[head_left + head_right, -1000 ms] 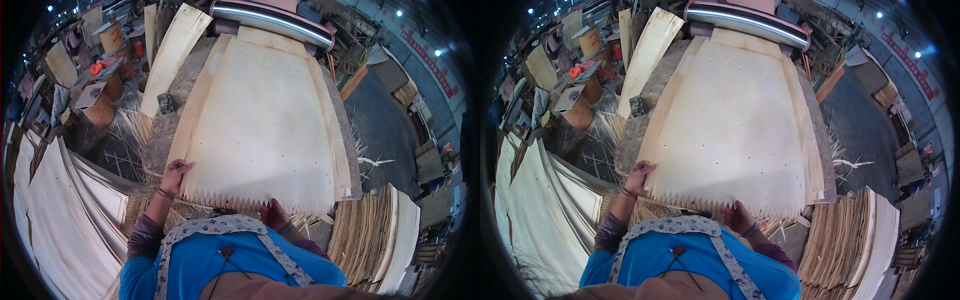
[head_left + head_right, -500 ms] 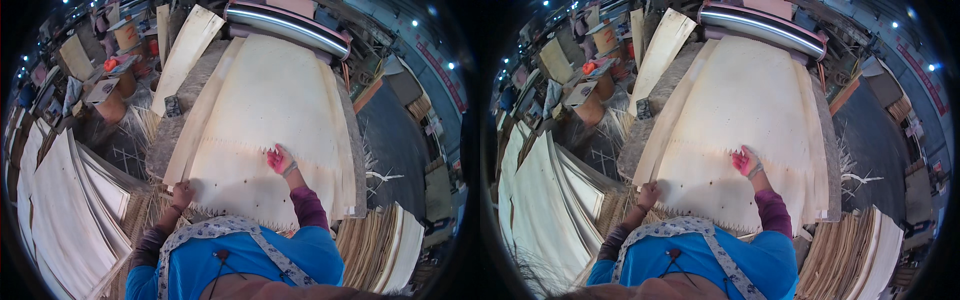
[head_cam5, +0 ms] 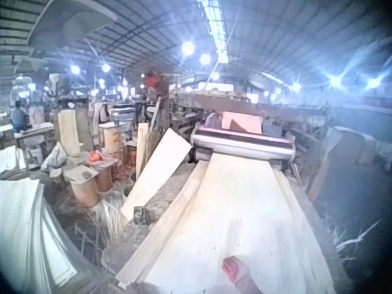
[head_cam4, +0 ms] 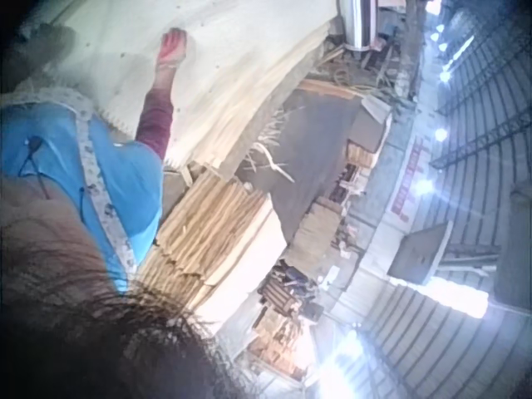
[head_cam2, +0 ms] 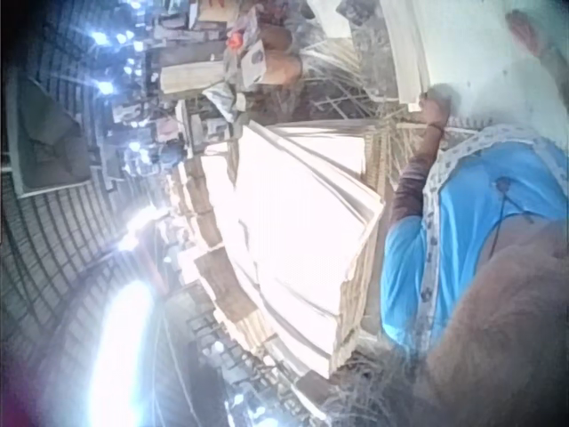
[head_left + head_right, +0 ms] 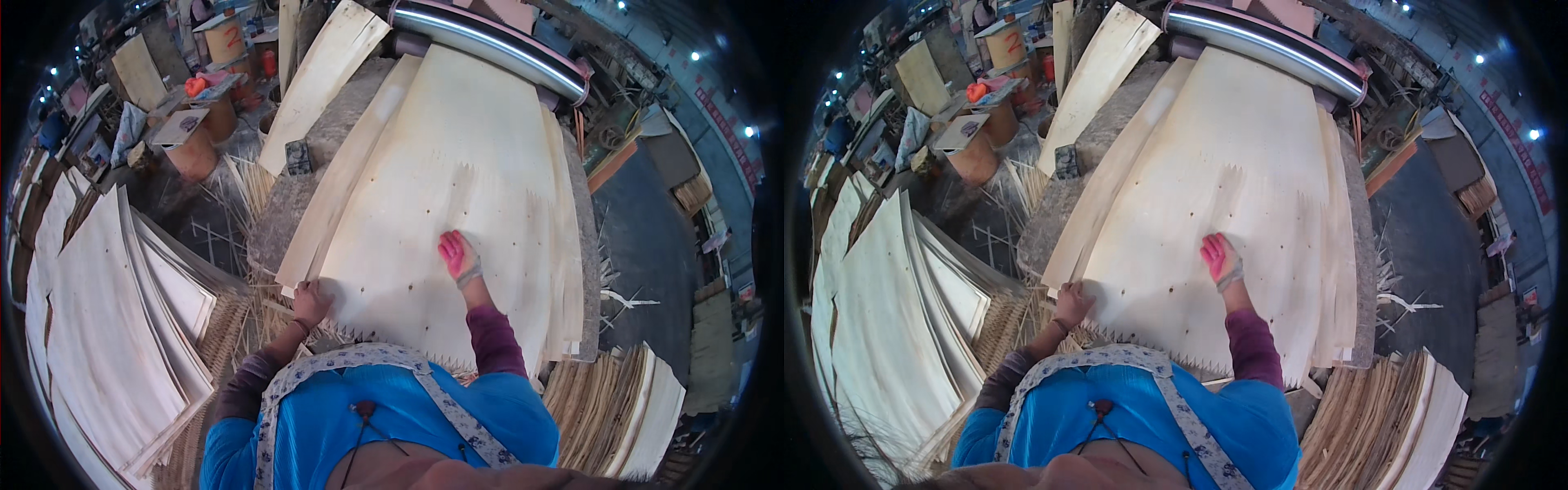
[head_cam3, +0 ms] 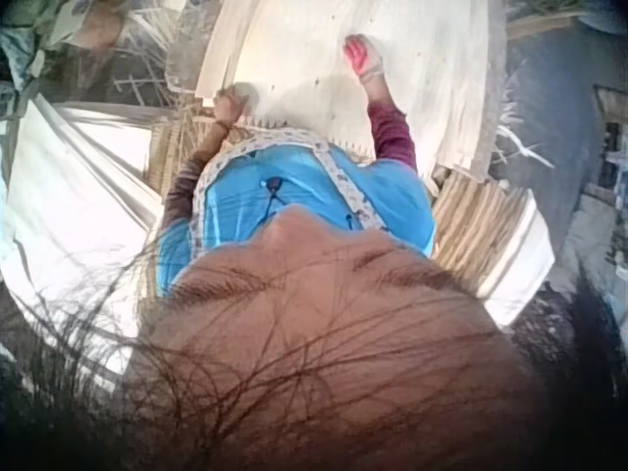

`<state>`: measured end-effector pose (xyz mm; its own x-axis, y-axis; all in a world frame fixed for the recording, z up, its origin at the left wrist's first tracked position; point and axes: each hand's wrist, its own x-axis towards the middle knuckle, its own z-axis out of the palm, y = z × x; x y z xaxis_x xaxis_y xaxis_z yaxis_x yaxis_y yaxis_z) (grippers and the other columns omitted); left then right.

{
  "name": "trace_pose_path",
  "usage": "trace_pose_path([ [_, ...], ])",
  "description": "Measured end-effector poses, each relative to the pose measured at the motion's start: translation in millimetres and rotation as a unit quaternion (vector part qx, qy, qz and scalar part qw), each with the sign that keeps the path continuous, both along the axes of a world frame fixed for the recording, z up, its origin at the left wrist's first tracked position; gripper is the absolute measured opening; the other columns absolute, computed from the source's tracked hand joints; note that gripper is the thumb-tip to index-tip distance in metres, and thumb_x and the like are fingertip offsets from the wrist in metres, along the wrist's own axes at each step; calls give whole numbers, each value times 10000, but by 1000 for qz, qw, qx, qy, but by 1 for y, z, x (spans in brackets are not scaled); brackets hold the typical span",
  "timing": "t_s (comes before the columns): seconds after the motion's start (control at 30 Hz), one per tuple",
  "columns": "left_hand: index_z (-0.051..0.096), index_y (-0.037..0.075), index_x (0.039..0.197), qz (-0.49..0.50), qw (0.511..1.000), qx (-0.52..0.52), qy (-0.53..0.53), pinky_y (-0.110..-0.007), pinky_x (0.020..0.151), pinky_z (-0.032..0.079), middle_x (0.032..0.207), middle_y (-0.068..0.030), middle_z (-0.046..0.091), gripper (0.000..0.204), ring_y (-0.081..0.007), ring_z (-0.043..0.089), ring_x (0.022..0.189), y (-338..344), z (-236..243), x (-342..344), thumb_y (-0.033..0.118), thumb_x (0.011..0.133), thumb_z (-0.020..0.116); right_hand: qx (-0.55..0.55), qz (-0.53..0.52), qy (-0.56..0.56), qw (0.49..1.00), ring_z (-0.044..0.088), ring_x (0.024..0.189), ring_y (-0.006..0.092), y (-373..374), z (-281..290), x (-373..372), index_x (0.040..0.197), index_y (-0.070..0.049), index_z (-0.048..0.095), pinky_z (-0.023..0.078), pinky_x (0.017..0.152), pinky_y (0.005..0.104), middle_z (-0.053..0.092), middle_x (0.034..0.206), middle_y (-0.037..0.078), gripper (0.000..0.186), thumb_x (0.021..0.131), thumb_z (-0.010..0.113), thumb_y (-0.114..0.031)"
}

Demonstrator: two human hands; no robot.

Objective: The person aligns and feeds interlocking wooden veneer sheets onto a work table by hand, walks across the workshop floor, and returns to align and feed more wooden veneer sheets by hand.

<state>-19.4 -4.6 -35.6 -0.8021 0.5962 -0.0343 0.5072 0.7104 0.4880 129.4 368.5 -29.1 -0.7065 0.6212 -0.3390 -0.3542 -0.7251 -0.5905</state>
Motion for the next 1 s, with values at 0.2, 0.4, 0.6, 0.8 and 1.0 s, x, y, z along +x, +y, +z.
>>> trace_pose_path([
  [0.2,560,10,1007,19,996,64,-57,-403,753,462,907,-189,573,468,-314,555,861,2,-17,-23,272,642,693,102,165,-79,978,541,1014,210,-96,28,81,1201,-77,456,441,835,381,566,1098,94,411,855,516,-292],
  [0.4,596,-32,876,42,936,249,-246,-210,488,403,656,-15,560,238,-67,495,553,-2,32,-50,90,694,688,-118,350,-116,922,599,893,175,-182,60,152,1190,-75,495,483,747,321,601,1059,83,441,884,452,-390],
  [0.6,565,8,852,-26,809,401,-428,-187,515,411,698,2,562,160,-65,511,567,17,131,-35,0,715,646,-228,332,-93,911,604,854,183,-216,39,187,1174,-59,506,492,728,323,611,1030,93,474,874,462,-423],
  [0.8,571,12,895,70,762,428,-480,-196,491,425,695,-15,570,160,-71,526,563,3,95,-45,5,742,617,-197,140,-24,970,558,784,192,-219,53,174,1031,-50,546,461,715,307,590,895,74,386,853,514,-392],
  [1.0,545,21,1056,132,824,316,-452,-224,533,448,809,-32,589,340,-93,555,654,-7,62,-33,95,737,635,-184,140,-10,973,454,652,149,-160,59,131,870,-75,548,384,583,276,482,742,31,296,843,531,-369],
])
